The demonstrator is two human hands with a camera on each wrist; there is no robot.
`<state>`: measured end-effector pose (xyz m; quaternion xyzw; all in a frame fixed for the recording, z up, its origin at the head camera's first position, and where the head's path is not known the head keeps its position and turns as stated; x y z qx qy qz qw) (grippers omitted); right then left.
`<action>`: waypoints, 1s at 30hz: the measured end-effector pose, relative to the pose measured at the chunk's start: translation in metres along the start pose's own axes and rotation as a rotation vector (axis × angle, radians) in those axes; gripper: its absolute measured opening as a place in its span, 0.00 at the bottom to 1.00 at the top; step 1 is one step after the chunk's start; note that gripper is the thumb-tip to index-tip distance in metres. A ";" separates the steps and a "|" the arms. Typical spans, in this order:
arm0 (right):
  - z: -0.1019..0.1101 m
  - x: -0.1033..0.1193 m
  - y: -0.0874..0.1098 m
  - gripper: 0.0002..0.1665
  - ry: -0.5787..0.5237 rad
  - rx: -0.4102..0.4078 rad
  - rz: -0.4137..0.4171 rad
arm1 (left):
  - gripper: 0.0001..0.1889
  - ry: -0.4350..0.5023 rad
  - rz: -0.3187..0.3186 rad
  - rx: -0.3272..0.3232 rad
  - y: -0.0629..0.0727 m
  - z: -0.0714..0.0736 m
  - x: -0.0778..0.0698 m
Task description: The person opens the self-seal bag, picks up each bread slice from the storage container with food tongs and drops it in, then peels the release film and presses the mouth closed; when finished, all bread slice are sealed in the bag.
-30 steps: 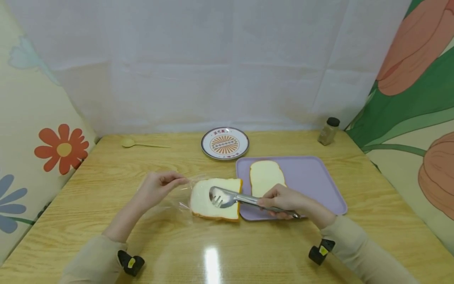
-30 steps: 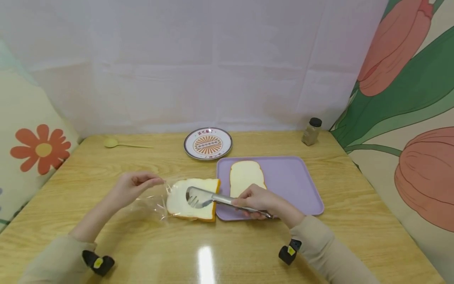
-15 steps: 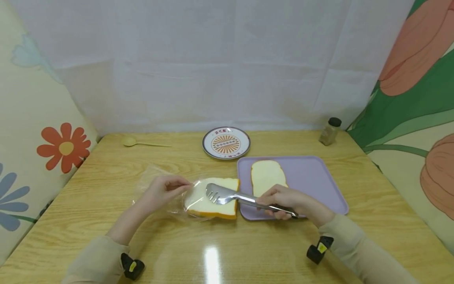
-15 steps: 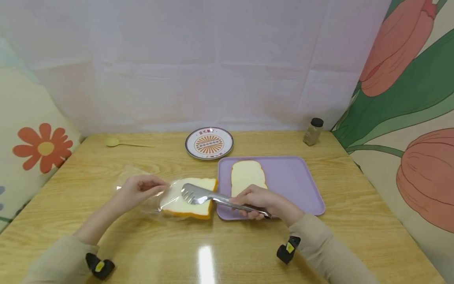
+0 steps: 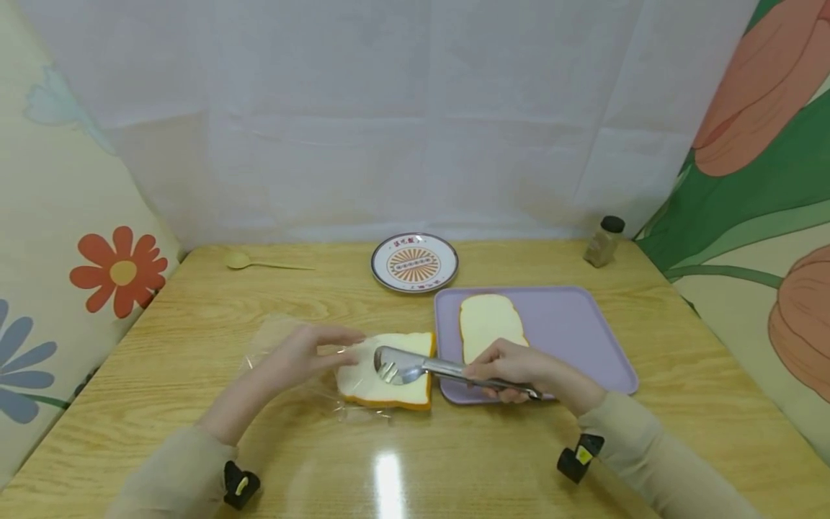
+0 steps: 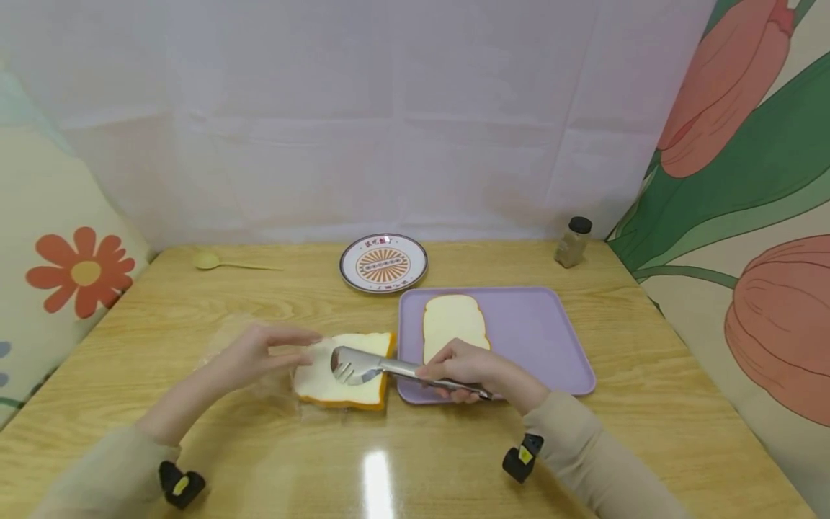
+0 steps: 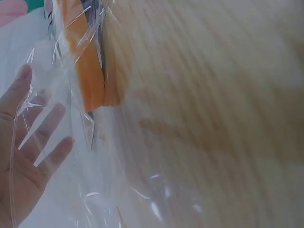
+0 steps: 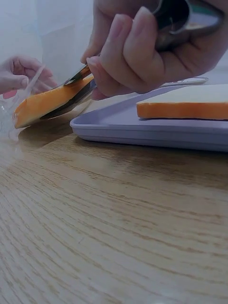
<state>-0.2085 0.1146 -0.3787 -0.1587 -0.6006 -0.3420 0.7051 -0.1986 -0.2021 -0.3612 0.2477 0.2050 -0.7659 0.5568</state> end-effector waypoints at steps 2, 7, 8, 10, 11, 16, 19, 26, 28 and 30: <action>0.000 0.000 0.000 0.20 -0.016 0.003 -0.004 | 0.17 -0.025 -0.037 -0.019 -0.003 -0.001 -0.004; 0.000 -0.002 0.001 0.19 -0.076 0.020 -0.016 | 0.07 -0.024 -0.171 -0.107 -0.007 -0.005 -0.011; 0.000 -0.002 0.001 0.19 -0.087 0.022 -0.020 | 0.06 -0.017 -0.197 -0.130 -0.008 -0.005 -0.012; 0.001 -0.003 0.002 0.19 -0.101 0.024 -0.024 | 0.06 0.010 -0.244 -0.170 -0.008 -0.007 -0.013; 0.002 -0.003 0.002 0.19 -0.106 0.022 -0.025 | 0.06 0.022 -0.261 -0.189 -0.008 -0.007 -0.014; 0.002 -0.002 0.002 0.19 -0.052 0.024 -0.011 | 0.06 0.094 -0.268 -0.266 -0.007 -0.009 -0.017; 0.002 0.000 0.001 0.18 0.006 0.026 0.005 | 0.05 0.132 -0.237 -0.305 -0.007 -0.007 -0.018; 0.004 0.000 0.002 0.18 -0.004 0.008 0.020 | 0.06 0.069 -0.165 -0.242 -0.006 -0.006 -0.013; 0.004 -0.002 0.004 0.20 -0.067 0.016 0.000 | 0.07 0.042 -0.170 -0.186 -0.006 -0.008 -0.010; 0.004 -0.004 0.006 0.22 -0.139 0.022 -0.020 | 0.08 0.035 -0.186 -0.158 -0.004 -0.011 -0.008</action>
Point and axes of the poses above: each hand's wrist, its own y-axis away from the middle knuckle, its own z-axis out of the back of the hand, x = y × z, the point moved 3 cm from there along -y, towards the middle knuckle, and after that the axes turned 15 degrees about z, right-handed, at the moved point
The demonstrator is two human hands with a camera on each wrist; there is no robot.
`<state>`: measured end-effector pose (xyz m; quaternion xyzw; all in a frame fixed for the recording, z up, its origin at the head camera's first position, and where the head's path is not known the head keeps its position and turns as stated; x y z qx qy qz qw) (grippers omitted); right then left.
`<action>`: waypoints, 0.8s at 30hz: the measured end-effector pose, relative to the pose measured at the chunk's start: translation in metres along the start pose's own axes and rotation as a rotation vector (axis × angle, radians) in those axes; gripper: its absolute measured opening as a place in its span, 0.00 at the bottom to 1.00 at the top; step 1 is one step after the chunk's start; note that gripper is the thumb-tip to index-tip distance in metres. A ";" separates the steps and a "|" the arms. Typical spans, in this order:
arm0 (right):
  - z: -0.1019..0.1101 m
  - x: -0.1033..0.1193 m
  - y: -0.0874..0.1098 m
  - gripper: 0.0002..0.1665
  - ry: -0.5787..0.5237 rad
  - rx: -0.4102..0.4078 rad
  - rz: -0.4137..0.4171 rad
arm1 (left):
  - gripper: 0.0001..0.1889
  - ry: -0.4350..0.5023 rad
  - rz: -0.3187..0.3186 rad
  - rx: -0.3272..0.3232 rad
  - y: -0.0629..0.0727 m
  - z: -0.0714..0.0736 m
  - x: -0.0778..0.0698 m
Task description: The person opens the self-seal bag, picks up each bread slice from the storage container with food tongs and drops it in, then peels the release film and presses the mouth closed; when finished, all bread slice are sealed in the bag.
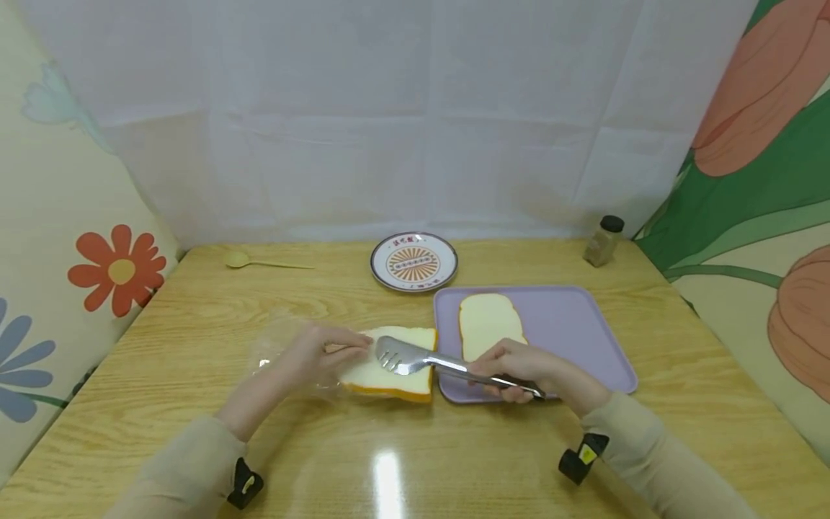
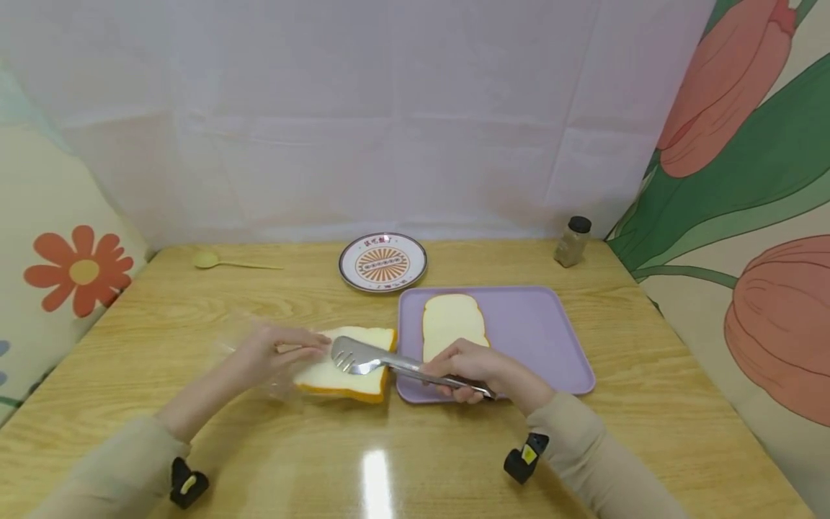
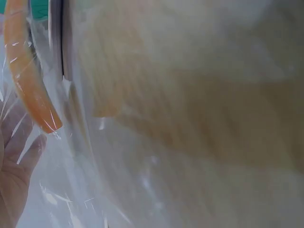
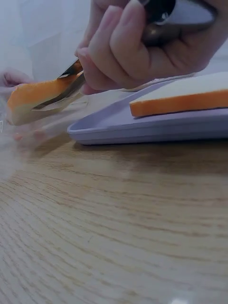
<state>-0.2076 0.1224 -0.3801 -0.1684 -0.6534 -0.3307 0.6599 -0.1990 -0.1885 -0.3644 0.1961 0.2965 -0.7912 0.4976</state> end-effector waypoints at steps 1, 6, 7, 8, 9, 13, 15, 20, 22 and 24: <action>0.000 -0.001 0.000 0.22 -0.029 0.001 -0.009 | 0.09 0.012 -0.015 -0.001 0.001 -0.001 0.000; -0.001 -0.003 -0.001 0.21 -0.072 0.004 -0.023 | 0.08 0.067 -0.035 -0.059 0.004 -0.003 -0.003; -0.002 -0.003 -0.001 0.20 -0.061 0.006 -0.023 | 0.08 0.067 -0.021 -0.068 0.004 -0.004 -0.004; -0.002 -0.002 -0.002 0.20 -0.046 0.009 -0.019 | 0.07 0.066 -0.003 -0.072 0.004 -0.004 -0.004; -0.003 -0.002 -0.003 0.20 -0.028 0.011 -0.014 | 0.07 0.060 0.016 -0.078 0.004 -0.004 -0.005; -0.007 0.000 -0.005 0.19 0.068 0.021 0.009 | 0.06 0.075 0.072 -0.088 0.005 -0.006 -0.005; -0.009 0.000 -0.005 0.20 0.104 0.027 0.017 | 0.05 0.101 0.092 -0.087 0.004 -0.006 -0.005; -0.011 -0.001 -0.004 0.21 0.112 0.023 0.029 | 0.07 0.082 0.117 -0.045 0.004 -0.005 -0.005; -0.010 -0.001 -0.004 0.20 0.085 0.020 0.031 | 0.10 0.038 0.118 -0.005 0.005 -0.005 -0.005; -0.010 -0.001 -0.003 0.20 0.053 0.028 0.027 | 0.13 -0.003 0.110 0.024 0.006 -0.005 -0.005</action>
Point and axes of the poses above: each hand's wrist, its own y-axis away from the middle knuckle, its own z-axis out of the back of the hand, x = y × z, the point moved 3 cm from there along -y, towards the middle knuckle, and after that the axes turned 15 degrees about z, right-handed, at the moved point
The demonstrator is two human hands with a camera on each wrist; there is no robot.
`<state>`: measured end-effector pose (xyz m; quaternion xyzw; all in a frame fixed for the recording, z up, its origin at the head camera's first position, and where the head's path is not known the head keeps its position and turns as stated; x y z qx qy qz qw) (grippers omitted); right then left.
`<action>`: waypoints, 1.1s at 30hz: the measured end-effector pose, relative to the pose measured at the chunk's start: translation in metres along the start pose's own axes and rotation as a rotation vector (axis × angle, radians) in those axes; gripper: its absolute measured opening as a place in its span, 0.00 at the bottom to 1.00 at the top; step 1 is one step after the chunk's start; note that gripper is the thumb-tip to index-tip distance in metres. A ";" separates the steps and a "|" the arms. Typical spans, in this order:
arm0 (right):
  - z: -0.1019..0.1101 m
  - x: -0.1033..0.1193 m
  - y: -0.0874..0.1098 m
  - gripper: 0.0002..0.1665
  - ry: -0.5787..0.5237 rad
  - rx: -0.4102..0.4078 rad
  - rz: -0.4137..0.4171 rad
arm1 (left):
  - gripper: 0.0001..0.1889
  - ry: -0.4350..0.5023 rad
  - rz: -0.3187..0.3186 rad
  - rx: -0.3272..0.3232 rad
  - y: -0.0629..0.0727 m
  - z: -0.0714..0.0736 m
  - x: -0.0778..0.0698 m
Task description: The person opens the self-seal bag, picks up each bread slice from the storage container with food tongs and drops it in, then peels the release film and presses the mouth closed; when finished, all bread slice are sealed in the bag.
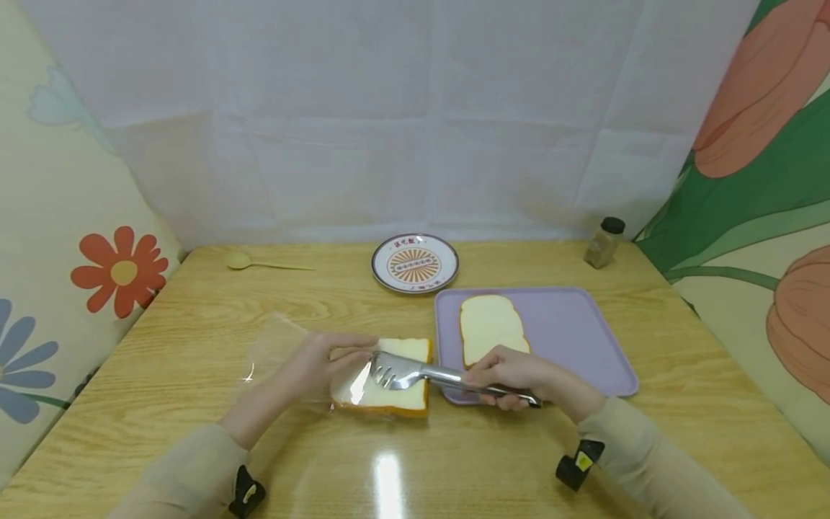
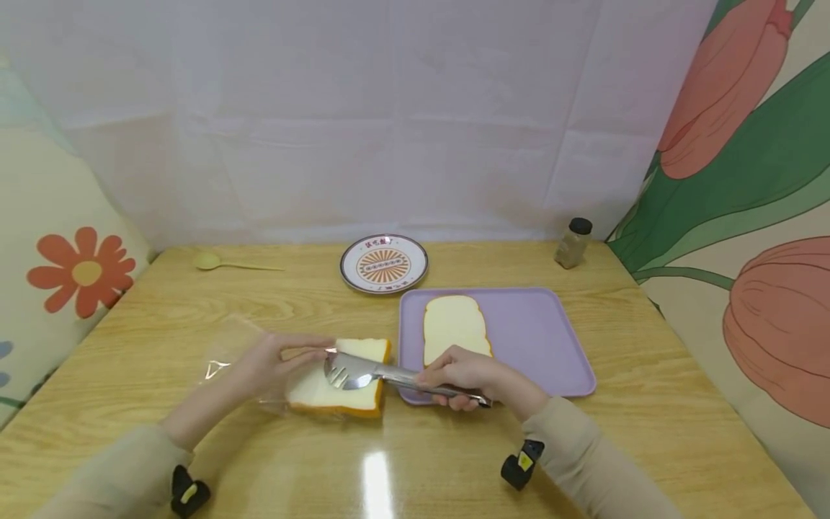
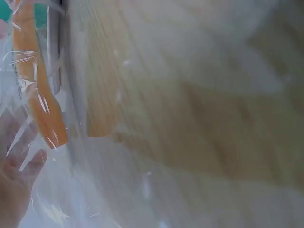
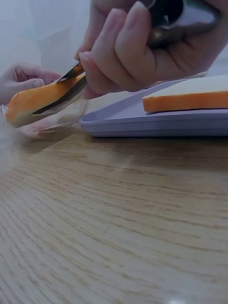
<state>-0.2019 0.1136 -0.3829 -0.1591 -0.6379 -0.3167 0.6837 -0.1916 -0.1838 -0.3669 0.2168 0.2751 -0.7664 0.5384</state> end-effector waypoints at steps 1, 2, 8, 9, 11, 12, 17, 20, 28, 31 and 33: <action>0.000 0.000 0.000 0.20 -0.015 0.003 -0.001 | 0.14 -0.009 -0.003 0.012 0.000 0.000 0.000; 0.000 0.000 0.001 0.20 -0.024 0.006 0.001 | 0.14 -0.011 -0.007 0.014 0.000 0.000 -0.001; -0.004 0.003 0.000 0.23 0.063 0.005 0.027 | 0.10 0.011 -0.060 -0.053 -0.002 -0.002 -0.003; -0.005 0.005 0.000 0.24 0.094 0.008 0.038 | 0.09 0.015 -0.071 -0.070 -0.002 -0.002 -0.004; -0.009 0.007 -0.001 0.25 0.140 0.012 0.071 | 0.08 0.029 -0.098 -0.096 -0.003 -0.003 -0.005; -0.011 0.008 -0.002 0.24 0.158 0.013 0.086 | 0.08 0.037 -0.110 -0.104 -0.004 -0.004 -0.006; -0.014 0.008 -0.004 0.20 0.143 -0.015 0.098 | 0.09 0.051 -0.108 -0.063 -0.003 -0.004 -0.005; -0.010 0.003 -0.003 0.18 0.051 -0.038 0.047 | 0.10 0.044 -0.074 -0.006 0.000 -0.002 -0.001; -0.003 -0.007 -0.001 0.18 -0.169 -0.033 -0.081 | 0.11 0.061 -0.052 0.045 0.005 0.003 0.003; -0.001 -0.007 -0.001 0.18 -0.168 -0.040 -0.088 | 0.11 0.069 -0.039 0.036 0.005 0.005 0.001; -0.001 -0.008 0.000 0.17 -0.162 -0.042 -0.088 | 0.11 0.061 -0.028 0.031 0.005 0.007 -0.001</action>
Point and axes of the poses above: each hand's wrist, its own y-axis away from the middle knuckle, its own z-axis out of the back of the hand, x = y × z, the point moved 3 cm from there along -y, towards the middle knuckle, and after that the axes turned 15 degrees about z, right-handed, at the moved point
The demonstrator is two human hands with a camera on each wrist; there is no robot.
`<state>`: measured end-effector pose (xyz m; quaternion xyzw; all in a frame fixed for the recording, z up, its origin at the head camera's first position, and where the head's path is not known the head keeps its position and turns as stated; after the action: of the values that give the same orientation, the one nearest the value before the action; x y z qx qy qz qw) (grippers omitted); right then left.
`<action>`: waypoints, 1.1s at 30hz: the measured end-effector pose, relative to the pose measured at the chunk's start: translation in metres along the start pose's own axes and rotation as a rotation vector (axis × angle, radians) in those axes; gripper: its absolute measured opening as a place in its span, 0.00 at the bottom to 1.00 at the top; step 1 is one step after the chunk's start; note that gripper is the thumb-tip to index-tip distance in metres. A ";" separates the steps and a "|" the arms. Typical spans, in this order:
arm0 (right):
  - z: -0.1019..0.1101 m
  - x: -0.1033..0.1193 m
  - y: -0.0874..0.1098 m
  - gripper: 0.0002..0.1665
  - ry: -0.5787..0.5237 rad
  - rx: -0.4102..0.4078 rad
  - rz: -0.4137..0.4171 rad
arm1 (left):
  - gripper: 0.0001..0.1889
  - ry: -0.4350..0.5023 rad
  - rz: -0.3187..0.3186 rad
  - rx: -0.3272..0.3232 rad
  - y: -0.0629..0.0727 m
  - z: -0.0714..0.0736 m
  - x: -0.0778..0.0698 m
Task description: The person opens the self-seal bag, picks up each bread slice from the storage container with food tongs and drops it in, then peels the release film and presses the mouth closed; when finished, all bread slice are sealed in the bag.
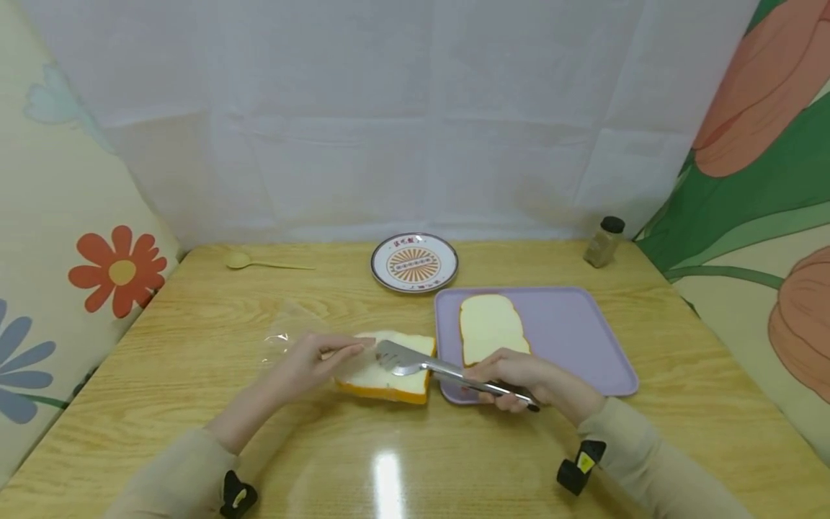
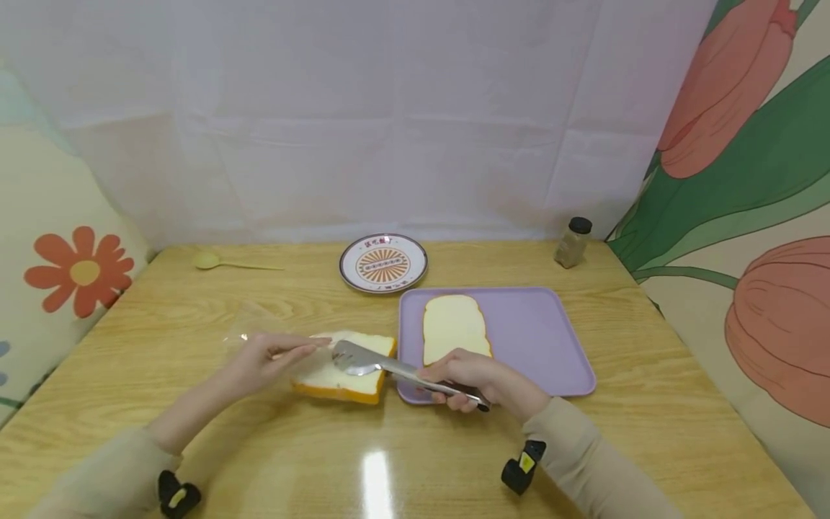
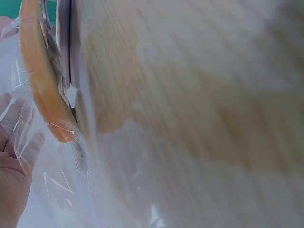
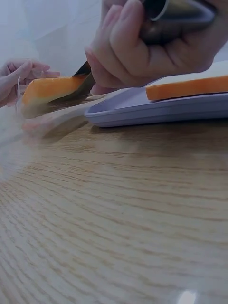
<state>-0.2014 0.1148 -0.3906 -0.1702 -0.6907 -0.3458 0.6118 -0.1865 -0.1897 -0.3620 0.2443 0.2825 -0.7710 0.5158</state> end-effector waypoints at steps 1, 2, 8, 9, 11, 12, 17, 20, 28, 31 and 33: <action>0.000 0.000 0.000 0.17 0.001 0.001 -0.001 | 0.10 0.001 0.007 0.001 0.000 0.000 -0.001; 0.000 0.000 0.001 0.17 0.006 0.002 0.001 | 0.10 -0.001 0.006 -0.005 0.000 0.001 -0.001; 0.001 -0.001 0.001 0.16 0.045 -0.031 -0.001 | 0.10 -0.009 -0.046 -0.041 -0.003 0.009 -0.007; 0.002 -0.001 0.001 0.16 0.052 -0.039 -0.003 | 0.10 -0.031 -0.053 -0.033 -0.004 0.010 -0.008; 0.002 -0.001 0.001 0.17 0.060 -0.044 -0.004 | 0.12 -0.093 -0.067 -0.022 -0.004 0.011 -0.009; 0.002 -0.001 0.001 0.17 0.064 -0.046 -0.004 | 0.14 -0.112 -0.070 -0.007 -0.005 0.011 -0.010; 0.000 -0.001 0.003 0.17 0.085 -0.039 0.004 | 0.15 -0.152 -0.102 0.040 -0.006 0.008 -0.009; -0.002 0.001 0.003 0.17 0.090 -0.015 0.020 | 0.11 -0.171 -0.176 0.006 -0.009 0.006 -0.010; -0.007 0.001 -0.002 0.18 -0.012 0.070 -0.008 | 0.05 -0.043 -0.239 0.019 -0.009 0.000 -0.012; -0.005 -0.001 -0.002 0.19 -0.042 0.069 -0.031 | 0.04 0.002 -0.228 -0.006 -0.006 0.001 -0.010; -0.004 -0.001 -0.002 0.20 -0.047 0.068 -0.035 | 0.05 0.017 -0.212 -0.029 -0.005 0.003 -0.010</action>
<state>-0.1996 0.1105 -0.3921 -0.1453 -0.7190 -0.3286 0.5949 -0.1881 -0.1837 -0.3525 0.2118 0.3223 -0.8150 0.4325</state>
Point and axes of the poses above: each hand's wrist, its own y-axis away from the middle knuckle, its own z-axis out of the back of the hand, x = y × z, the point moved 3 cm from there along -y, towards the middle knuckle, and after that the axes turned 15 degrees about z, right-handed, at the moved point
